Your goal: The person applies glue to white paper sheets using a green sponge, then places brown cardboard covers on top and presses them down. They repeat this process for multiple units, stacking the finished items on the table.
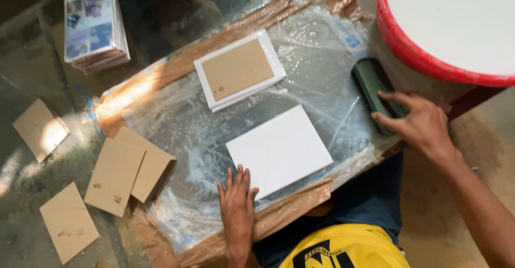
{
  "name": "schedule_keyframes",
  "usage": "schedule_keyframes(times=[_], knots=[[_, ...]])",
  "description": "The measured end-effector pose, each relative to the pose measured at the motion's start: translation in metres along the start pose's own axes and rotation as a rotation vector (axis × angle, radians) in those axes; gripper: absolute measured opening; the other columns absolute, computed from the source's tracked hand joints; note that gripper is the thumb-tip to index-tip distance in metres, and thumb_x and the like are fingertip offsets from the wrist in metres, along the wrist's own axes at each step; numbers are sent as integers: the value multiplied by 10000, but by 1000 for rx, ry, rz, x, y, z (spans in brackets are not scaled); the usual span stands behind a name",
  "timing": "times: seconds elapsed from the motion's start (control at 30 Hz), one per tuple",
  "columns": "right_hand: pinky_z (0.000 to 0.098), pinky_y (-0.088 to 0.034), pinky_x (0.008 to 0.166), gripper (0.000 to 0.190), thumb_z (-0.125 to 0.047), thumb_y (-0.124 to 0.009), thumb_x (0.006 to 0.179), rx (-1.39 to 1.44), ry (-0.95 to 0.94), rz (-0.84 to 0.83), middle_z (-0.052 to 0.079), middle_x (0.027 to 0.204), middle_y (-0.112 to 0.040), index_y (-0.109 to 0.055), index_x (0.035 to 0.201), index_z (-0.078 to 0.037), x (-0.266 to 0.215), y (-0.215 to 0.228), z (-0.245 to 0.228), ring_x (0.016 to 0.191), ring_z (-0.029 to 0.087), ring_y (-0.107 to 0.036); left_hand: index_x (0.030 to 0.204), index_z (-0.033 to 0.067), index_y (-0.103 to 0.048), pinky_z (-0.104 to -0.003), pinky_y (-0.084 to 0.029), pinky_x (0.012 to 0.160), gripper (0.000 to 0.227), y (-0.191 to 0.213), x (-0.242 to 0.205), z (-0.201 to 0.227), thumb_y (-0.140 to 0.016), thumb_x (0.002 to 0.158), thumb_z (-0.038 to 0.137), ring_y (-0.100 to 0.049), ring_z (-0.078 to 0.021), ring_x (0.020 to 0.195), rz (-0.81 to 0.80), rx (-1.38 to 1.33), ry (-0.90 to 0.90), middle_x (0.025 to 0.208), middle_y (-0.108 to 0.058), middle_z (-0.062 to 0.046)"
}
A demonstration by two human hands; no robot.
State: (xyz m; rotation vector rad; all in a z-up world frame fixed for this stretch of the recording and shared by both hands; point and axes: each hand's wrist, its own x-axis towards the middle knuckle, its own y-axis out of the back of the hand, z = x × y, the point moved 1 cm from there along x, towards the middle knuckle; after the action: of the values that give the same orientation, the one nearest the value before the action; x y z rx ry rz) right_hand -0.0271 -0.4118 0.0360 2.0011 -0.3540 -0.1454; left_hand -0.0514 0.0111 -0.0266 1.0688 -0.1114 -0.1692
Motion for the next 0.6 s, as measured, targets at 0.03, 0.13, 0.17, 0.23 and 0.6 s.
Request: schedule_keyframes(times=[0.03,0.13,0.17,0.23,0.6], knots=[[488,-557,897,600,-518,-802,796,-2,-12,-6,187,1219,-693,-707,1338,-277,2,-1,-8,1064,375,-693,1373,115,-624,-541,-173,1250,452,-3,-4,-1,-642,937,236,-383,-284,1489,34,20,-23,1500,-549,-51],[484,-573,826,641,-516,-798,795,4,3,-55,211,1178,-667,-644,1386,-322,-5,-25,-60,992,373,-696,1323,136,-678,-562,-177,1231,400,-12,-11,0,-637,935,225,-430,-292,1445,108,75,-7,1426,-614,-44],[473,-584,787,668,-512,-787,768,17,40,-90,198,1180,-666,-617,1400,-376,-16,-40,-83,953,353,-707,1328,139,-676,-558,-183,1243,384,-16,-15,3,-630,954,212,-433,-295,1453,138,82,-8,1437,-615,-42],[470,-590,676,664,-514,-753,811,-31,262,-159,245,1264,-634,-575,1438,-389,-40,-77,-138,860,371,-709,1339,147,-674,-551,-196,1265,353,-20,-23,7,-617,994,186,-440,-299,1470,195,110,-15,1458,-616,-37],[409,-609,621,577,-559,-745,756,-115,41,-295,162,1362,-562,-640,1318,-490,-40,-43,-67,835,317,-725,1160,74,-717,-535,-416,1122,225,3,-4,55,-614,967,122,-522,-390,1366,270,254,-127,1410,-635,-151]])
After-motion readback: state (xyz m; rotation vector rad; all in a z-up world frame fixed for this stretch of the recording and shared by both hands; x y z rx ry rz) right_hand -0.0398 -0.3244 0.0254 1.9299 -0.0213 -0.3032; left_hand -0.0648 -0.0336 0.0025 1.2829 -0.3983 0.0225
